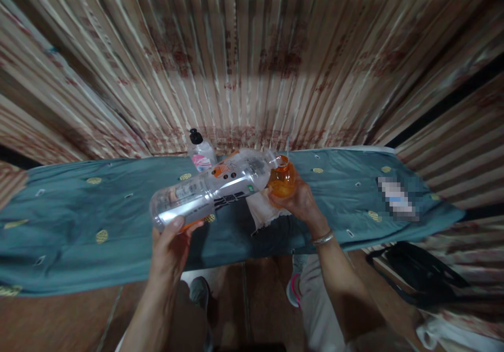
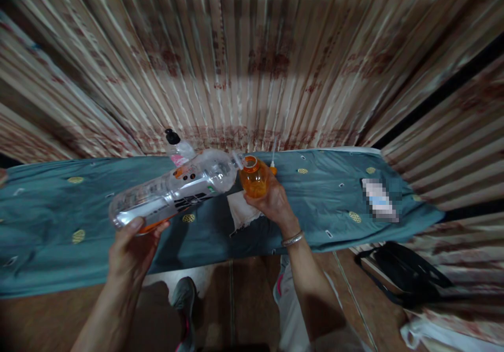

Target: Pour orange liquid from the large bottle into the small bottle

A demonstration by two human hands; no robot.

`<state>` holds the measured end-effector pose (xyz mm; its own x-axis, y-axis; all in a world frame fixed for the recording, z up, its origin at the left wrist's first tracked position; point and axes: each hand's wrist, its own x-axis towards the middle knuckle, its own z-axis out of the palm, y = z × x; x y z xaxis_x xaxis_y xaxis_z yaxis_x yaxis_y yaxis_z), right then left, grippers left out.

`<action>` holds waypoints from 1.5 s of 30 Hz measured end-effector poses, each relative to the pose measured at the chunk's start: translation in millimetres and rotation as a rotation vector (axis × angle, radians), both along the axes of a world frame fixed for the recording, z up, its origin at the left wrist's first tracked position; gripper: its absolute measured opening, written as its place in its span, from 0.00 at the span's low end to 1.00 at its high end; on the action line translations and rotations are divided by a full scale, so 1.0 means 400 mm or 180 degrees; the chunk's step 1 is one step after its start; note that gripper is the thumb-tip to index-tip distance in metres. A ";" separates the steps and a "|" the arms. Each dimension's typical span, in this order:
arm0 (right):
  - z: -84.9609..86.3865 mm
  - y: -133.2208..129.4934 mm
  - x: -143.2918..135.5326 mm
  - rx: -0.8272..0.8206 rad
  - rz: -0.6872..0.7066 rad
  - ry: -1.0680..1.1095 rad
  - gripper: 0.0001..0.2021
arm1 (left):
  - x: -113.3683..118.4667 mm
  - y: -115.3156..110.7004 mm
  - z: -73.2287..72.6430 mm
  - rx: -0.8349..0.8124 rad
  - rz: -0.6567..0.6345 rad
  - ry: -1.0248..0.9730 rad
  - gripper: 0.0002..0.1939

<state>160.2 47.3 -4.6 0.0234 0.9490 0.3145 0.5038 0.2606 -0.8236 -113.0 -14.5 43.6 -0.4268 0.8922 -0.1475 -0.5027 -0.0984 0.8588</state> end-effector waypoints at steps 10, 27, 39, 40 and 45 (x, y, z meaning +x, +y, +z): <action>-0.001 0.001 -0.005 -0.0022 -0.0051 -0.0031 0.44 | -0.011 -0.002 -0.003 0.0020 -0.0013 0.0055 0.33; 0.003 -0.006 -0.002 -0.0018 -0.0033 -0.0030 0.43 | -0.015 -0.009 -0.018 0.0268 -0.0163 0.0110 0.29; 0.012 -0.011 -0.004 -0.0067 -0.0066 -0.0050 0.42 | -0.012 -0.008 -0.026 0.0323 -0.0122 0.0244 0.30; 0.013 -0.011 -0.005 -0.0070 -0.0064 -0.0044 0.42 | -0.012 -0.008 -0.025 0.0317 -0.0129 0.0239 0.29; 0.007 -0.008 -0.006 -0.0051 -0.0030 0.0045 0.42 | -0.009 -0.009 -0.023 0.0317 -0.0121 0.0290 0.28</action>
<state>157.9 44.2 -1.7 0.0365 0.9536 0.2989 0.4944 0.2427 -0.8346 -116.4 -18.3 34.5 -0.4000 0.9163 -0.0196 -0.4282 -0.1680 0.8879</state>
